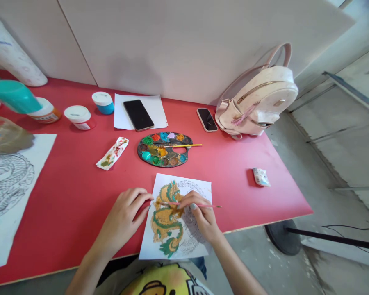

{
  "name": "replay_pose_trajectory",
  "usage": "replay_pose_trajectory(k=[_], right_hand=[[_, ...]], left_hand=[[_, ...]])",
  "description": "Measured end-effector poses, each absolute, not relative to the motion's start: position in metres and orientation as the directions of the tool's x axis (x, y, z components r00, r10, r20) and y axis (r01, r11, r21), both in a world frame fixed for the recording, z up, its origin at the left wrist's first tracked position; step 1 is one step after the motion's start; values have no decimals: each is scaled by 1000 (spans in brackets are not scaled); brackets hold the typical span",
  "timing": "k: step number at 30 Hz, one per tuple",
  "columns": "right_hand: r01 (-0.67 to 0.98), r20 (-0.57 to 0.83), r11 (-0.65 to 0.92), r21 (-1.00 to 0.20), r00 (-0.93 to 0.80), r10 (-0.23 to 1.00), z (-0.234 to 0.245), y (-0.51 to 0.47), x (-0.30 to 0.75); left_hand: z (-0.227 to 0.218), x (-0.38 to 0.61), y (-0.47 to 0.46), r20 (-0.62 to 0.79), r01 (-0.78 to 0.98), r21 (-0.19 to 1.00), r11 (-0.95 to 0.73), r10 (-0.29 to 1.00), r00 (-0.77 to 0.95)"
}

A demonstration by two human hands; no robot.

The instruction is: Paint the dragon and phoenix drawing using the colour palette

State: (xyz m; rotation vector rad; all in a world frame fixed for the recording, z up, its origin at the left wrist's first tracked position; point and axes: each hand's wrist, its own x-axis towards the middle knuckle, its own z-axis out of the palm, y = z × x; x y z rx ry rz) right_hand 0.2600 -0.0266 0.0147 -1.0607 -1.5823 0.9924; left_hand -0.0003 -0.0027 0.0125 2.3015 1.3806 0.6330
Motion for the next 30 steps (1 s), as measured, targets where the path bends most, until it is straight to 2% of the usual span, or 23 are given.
replay_pose_trajectory(k=[14,30], right_hand=[[150,253,284,-947,-196,947,17,-27,260],[121,262,275,-954,-118,958,12,-28,260]], left_hand=[[12,0,-3,194,715,527,-459,884,425],[12,0,-4,225,711,501,-493,868,443]])
